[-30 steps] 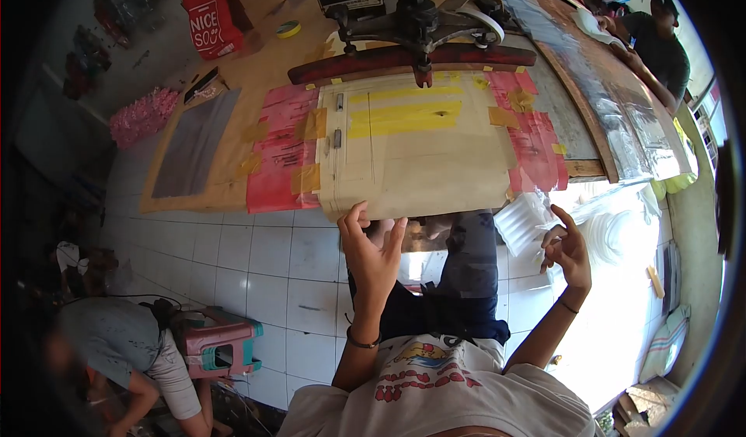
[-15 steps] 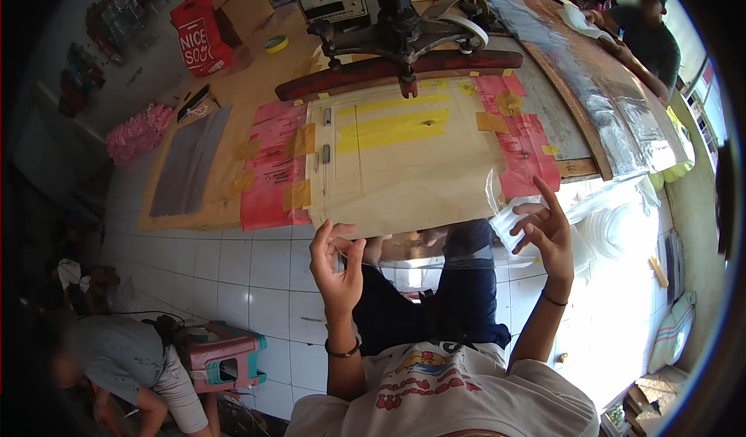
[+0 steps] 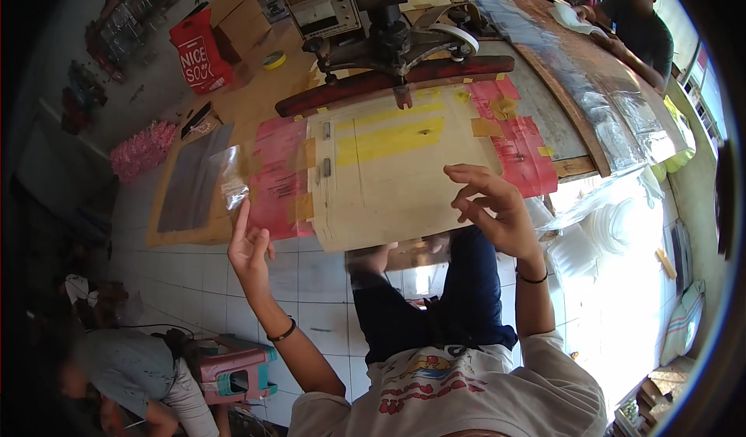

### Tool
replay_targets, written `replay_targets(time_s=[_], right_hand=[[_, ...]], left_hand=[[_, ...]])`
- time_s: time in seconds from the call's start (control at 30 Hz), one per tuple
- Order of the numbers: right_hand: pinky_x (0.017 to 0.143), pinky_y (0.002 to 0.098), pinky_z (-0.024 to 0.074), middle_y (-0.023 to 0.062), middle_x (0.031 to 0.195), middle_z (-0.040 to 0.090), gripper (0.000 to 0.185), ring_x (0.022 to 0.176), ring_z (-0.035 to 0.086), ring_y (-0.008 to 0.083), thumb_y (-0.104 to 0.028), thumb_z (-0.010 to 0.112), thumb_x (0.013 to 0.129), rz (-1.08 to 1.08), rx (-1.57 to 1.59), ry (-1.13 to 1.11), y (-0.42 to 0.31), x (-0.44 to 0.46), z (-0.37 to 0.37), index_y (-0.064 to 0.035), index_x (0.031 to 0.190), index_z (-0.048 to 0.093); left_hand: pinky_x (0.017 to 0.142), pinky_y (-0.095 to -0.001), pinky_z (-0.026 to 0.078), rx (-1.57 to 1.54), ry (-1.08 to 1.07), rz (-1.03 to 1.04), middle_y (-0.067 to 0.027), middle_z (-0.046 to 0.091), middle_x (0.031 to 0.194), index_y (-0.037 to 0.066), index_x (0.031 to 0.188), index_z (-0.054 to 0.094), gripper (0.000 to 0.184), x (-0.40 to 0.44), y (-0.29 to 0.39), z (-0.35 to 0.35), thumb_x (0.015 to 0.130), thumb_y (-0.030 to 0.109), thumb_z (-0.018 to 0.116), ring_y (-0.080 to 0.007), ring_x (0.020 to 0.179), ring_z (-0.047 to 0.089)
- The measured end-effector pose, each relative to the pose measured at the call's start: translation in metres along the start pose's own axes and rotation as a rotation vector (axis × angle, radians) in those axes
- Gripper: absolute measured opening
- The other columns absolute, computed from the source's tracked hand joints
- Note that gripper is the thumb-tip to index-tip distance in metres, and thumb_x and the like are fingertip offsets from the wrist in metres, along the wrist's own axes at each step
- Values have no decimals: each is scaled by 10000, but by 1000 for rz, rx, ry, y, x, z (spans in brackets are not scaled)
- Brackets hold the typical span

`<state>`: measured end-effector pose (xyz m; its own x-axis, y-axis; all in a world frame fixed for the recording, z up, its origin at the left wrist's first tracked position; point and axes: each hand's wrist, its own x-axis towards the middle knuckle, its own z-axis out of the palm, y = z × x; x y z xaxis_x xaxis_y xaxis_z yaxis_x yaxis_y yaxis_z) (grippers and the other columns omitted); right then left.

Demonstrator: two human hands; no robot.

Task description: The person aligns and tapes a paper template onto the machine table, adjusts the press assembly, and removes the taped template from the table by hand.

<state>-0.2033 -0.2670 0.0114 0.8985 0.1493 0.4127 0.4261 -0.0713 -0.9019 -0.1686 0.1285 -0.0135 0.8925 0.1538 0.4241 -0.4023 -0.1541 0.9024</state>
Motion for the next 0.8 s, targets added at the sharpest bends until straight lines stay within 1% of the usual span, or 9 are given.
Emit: replay_targets(time_s=[0.13, 0.2, 0.3, 0.4, 0.47, 0.5, 0.6, 0.7, 0.8], right_hand=[[859, 297, 516, 81, 1306, 623, 336, 995, 628, 137, 52, 569, 904, -62, -245, 219, 4, 9, -51, -25, 1223, 640], [878, 314, 514, 73, 1285, 639, 313, 1018, 630, 165, 22, 582, 914, -50, -397, 291, 7, 17, -91, -32, 1216, 646], [883, 334, 515, 68, 1242, 665, 286, 1038, 641, 187, -27, 594, 926, -3, -631, 409, 27, 23, -148, -52, 1204, 657], [857, 334, 514, 73, 1209, 678, 230, 992, 658, 205, -84, 599, 937, 89, -749, 434, 63, 21, -190, -58, 1149, 682], [838, 332, 514, 80, 1199, 682, 211, 953, 664, 225, -99, 605, 935, 106, -927, 405, 83, 15, -199, -53, 1122, 692], [855, 348, 499, 98, 1178, 682, 195, 968, 649, 265, -115, 614, 928, 196, -804, 422, 77, 17, -192, -42, 1088, 696], [900, 371, 480, 103, 1145, 686, 187, 1021, 623, 290, -116, 618, 920, 84, -953, 363, 79, 20, -188, -38, 1072, 695], [922, 380, 465, 105, 1077, 686, 156, 1061, 606, 293, -97, 611, 917, 181, -899, 394, 71, 27, -181, -36, 1034, 693], [919, 379, 466, 103, 1085, 681, 140, 1058, 608, 292, -82, 601, 919, 166, -896, 380, 76, 27, -182, -31, 1015, 689]], left_hand=[[477, -181, 356, 203, 36, -75, -53, 609, 1324, 28, 1386, 561, 437, 55, -22, -51, 963, 114, 629, -7, 547, 412], [504, -180, 377, 348, 45, -11, -70, 628, 1286, 32, 1361, 587, 399, 86, -27, -75, 965, 73, 612, 0, 602, 441], [579, -199, 438, 520, 3, 57, -69, 623, 1319, 32, 1304, 635, 355, 141, -60, -119, 957, 110, 636, -23, 710, 527], [721, -256, 518, 680, 15, 101, -97, 615, 1346, 25, 1267, 660, 350, 190, -91, -150, 935, 136, 668, -127, 878, 644], [878, -351, 505, 897, -10, 101, -135, 572, 1392, 56, 1311, 634, 408, 216, -116, -171, 926, 182, 684, -214, 1075, 623], [956, -399, 499, 1006, -15, 100, -153, 551, 1415, 71, 1332, 621, 438, 227, -121, -176, 921, 205, 692, -257, 1174, 613], [1126, -548, 328, 1364, -6, -91, -197, 431, 1505, 156, 1418, 547, 581, 240, -116, -162, 929, 452, 646, -359, 1375, 433], [1178, -618, 145, 1390, -177, -409, -212, 264, 1596, 248, 1498, 441, 775, 240, -99, -115, 886, 719, 503, -390, 1479, 236], [1194, -611, 86, 1413, -130, -388, -213, 187, 1623, 281, 1522, 398, 887, 249, -128, -102, 832, 839, 401, -402, 1502, 156]])
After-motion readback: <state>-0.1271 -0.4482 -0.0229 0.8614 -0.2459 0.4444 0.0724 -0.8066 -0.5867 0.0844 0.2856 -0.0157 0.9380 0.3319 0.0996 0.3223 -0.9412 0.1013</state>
